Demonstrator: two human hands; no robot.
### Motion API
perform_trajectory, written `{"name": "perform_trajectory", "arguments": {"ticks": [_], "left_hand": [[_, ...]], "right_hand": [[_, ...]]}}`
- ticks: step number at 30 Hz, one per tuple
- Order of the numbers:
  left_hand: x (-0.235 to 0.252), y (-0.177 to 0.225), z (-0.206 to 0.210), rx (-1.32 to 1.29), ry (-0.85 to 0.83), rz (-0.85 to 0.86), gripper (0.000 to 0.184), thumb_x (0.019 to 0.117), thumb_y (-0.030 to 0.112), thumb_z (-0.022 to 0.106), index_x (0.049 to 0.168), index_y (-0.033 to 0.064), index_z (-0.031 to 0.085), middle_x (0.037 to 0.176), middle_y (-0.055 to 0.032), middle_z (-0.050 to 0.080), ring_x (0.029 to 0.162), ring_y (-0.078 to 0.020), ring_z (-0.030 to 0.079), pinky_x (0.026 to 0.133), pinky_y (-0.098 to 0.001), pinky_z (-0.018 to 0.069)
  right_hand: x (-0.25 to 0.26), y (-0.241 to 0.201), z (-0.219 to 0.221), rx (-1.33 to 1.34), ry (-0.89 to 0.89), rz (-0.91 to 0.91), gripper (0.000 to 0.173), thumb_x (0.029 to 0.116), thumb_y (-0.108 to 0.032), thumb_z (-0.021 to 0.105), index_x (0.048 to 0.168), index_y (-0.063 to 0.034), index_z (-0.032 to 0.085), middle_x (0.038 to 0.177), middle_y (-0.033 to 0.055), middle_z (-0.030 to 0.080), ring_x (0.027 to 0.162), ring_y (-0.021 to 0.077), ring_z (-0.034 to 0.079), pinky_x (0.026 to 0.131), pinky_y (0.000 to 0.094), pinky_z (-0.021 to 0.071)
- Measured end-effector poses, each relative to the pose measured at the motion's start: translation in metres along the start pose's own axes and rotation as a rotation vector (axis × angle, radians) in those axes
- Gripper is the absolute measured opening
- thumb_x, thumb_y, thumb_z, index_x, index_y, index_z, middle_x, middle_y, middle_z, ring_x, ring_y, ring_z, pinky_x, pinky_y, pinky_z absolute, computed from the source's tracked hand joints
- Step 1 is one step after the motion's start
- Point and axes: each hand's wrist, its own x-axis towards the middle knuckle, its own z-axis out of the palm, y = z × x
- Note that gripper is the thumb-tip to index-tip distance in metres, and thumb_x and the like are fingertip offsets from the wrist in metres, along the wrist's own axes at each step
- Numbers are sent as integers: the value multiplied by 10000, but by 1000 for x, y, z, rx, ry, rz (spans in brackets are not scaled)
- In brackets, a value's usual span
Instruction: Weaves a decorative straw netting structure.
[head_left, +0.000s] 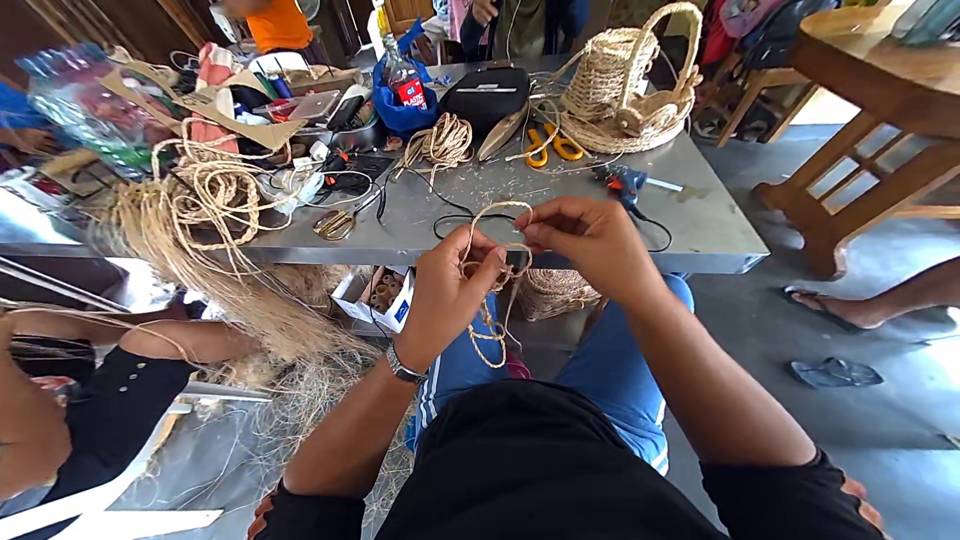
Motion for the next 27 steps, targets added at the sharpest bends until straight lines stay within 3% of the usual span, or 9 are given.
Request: {"name": "perform_trajectory", "arguments": {"ticks": [3, 7, 12, 17, 19, 21, 22, 24, 27], "left_hand": [[1, -3, 3, 72, 33, 24, 107, 1018, 166, 632, 1053, 65, 624, 870, -25, 700, 664, -95, 667, 579, -249, 574], [1, -3, 4, 56, 61, 47, 93, 1018, 150, 622, 1057, 65, 620, 851, -27, 684, 644, -92, 644, 559, -237, 551], [0, -1, -1, -41, 16, 10, 201, 1024, 185, 623, 1189, 79, 669, 997, -30, 699, 741, -96, 658, 617, -237, 563], [-2, -2, -3, -192, -31, -61, 152, 1014, 182, 647, 1059, 50, 706, 859, -26, 678, 663, -80, 618, 599, -214, 542], [-2, -3, -2, -224, -21, -78, 131, 1008, 176, 652, 1043, 59, 701, 853, -23, 667, 655, -78, 601, 592, -212, 527], [-1, -6, -1, -222, 25, -82, 144, 1014, 197, 647, 1067, 76, 705, 875, -13, 670, 672, -74, 602, 608, -210, 528], [-1, -8, 0, -223, 58, -80, 153, 1017, 207, 643, 1078, 82, 707, 884, -4, 674, 682, -67, 609, 621, -208, 534], [1, -10, 2, -252, 130, -91, 157, 1016, 213, 645, 1073, 85, 717, 889, -6, 687, 682, -67, 613, 624, -210, 534], [0, -9, 9, -309, 208, -121, 156, 1020, 197, 639, 1065, 67, 713, 916, -33, 700, 704, -96, 639, 645, -236, 561]], "right_hand": [[-2, -7, 5, 186, -29, 46, 132, 986, -61, 650, 1077, 9, 714, 967, 73, 743, 839, 142, 729, 803, 313, 636], [-10, -12, 12, 76, -9, -29, 184, 899, -36, 760, 1076, -5, 717, 980, 62, 749, 840, 118, 732, 780, 273, 640], [-8, -13, 10, 251, -3, 98, 237, 899, -2, 743, 1132, -1, 698, 937, 57, 755, 829, 103, 722, 787, 262, 616], [-5, -9, 14, 444, 10, 188, 269, 901, 9, 729, 1162, -6, 666, 925, 74, 745, 824, 116, 718, 801, 273, 609], [-6, -10, 17, 363, 40, 129, 274, 898, -3, 739, 1140, -31, 612, 944, 70, 753, 834, 122, 728, 773, 274, 613], [-10, -13, 21, 116, 92, -11, 260, 915, -82, 751, 1116, -50, 590, 1072, 44, 741, 935, 117, 707, 764, 269, 592], [-13, -15, 23, -37, 125, -102, 223, 920, -140, 759, 1075, -53, 623, 1138, 49, 695, 982, 121, 664, 757, 267, 557], [-18, -16, 29, -267, 181, -249, 163, 900, -224, 780, 961, -79, 737, 1126, 90, 613, 971, 145, 600, 737, 254, 521], [-21, -10, 41, -495, 235, -318, 155, 914, -245, 769, 981, -111, 809, 1076, 109, 621, 944, 214, 569, 805, 346, 500]]}}
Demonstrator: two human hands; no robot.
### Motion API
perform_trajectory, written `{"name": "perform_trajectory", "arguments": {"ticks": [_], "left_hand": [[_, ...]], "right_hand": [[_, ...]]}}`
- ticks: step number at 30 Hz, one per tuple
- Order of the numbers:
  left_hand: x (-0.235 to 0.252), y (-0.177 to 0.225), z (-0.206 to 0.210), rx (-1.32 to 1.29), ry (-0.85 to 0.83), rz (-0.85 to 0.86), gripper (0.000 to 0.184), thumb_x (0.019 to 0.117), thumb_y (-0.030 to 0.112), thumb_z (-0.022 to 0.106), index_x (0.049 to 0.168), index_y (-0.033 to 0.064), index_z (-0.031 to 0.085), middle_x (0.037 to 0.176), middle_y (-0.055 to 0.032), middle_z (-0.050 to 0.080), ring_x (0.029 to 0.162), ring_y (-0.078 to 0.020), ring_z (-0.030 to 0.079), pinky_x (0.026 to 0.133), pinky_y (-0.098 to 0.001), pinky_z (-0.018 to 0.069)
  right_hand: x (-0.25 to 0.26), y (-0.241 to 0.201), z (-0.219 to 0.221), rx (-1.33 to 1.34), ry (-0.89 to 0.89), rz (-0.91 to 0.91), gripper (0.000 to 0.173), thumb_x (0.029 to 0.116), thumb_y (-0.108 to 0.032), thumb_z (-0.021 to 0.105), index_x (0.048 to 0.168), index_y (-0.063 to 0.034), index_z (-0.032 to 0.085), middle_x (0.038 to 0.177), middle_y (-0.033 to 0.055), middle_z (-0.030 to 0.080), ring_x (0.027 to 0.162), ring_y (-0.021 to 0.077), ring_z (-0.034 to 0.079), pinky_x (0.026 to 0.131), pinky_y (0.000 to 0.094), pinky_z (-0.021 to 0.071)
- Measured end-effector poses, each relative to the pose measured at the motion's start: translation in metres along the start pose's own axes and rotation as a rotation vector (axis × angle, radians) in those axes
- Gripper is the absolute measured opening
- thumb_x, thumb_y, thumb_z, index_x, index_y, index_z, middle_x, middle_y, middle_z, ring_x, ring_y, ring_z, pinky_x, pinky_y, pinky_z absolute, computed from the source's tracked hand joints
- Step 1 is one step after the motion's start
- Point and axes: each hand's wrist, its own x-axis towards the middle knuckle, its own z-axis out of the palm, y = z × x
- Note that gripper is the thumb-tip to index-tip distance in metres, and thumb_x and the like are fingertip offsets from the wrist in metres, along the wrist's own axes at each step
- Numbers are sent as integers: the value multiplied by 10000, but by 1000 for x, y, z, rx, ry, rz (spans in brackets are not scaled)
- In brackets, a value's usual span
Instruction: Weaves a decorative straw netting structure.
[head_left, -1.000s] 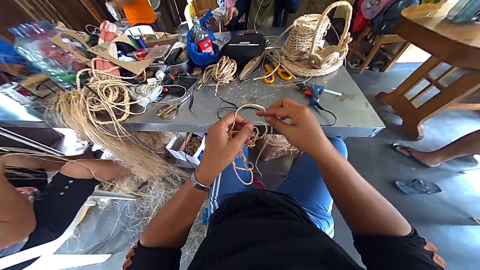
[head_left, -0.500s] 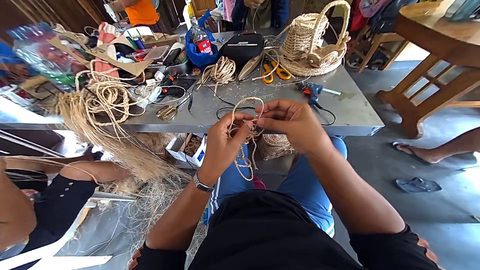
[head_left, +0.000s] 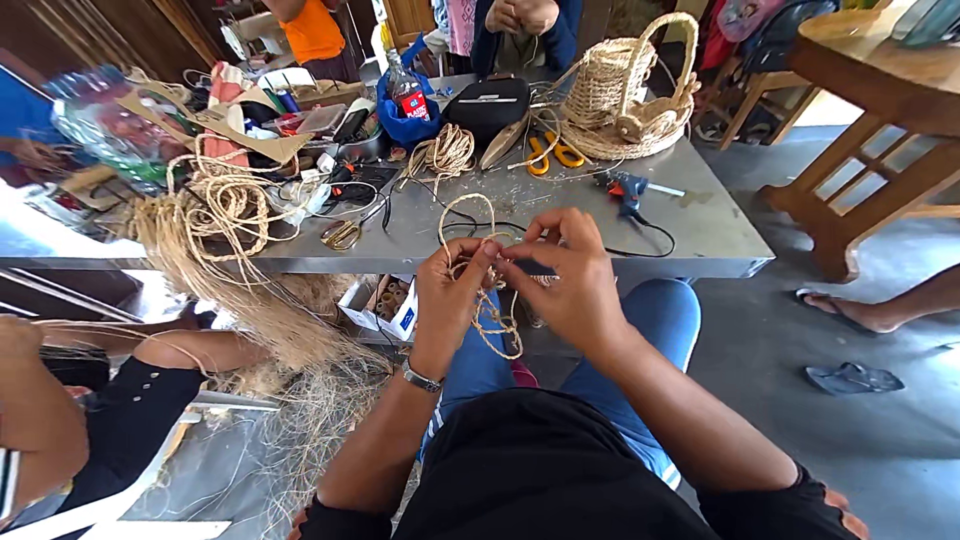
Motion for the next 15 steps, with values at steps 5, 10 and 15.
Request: {"name": "perform_trajectory", "arguments": {"ticks": [5, 10, 15], "left_hand": [[-3, -9, 13, -21, 76, 62, 147, 1018, 157, 626, 1058, 31, 691, 899, -64, 690, 740, -139, 664, 697, -299, 587], [-5, -14, 14, 57, 79, 163, 165, 982, 155, 669, 1007, 0, 719, 953, -72, 676, 790, -112, 659, 714, -263, 582], [-3, -14, 16, 210, 83, 351, 176, 1006, 149, 632, 1002, -5, 716, 939, -73, 673, 832, -102, 657, 769, -260, 576]], "right_hand": [[-1, 8, 17, 142, 21, 157, 124, 894, -188, 770, 976, -103, 809, 1042, 61, 618, 895, 121, 576, 754, 258, 516], [-10, 16, 25, 236, 30, 201, 167, 901, -233, 751, 914, -70, 784, 983, 68, 643, 749, 29, 558, 646, 157, 477], [-15, 17, 32, 631, 34, 364, 146, 910, -205, 735, 934, -64, 763, 1074, 57, 597, 795, 32, 574, 666, 159, 506]]}}
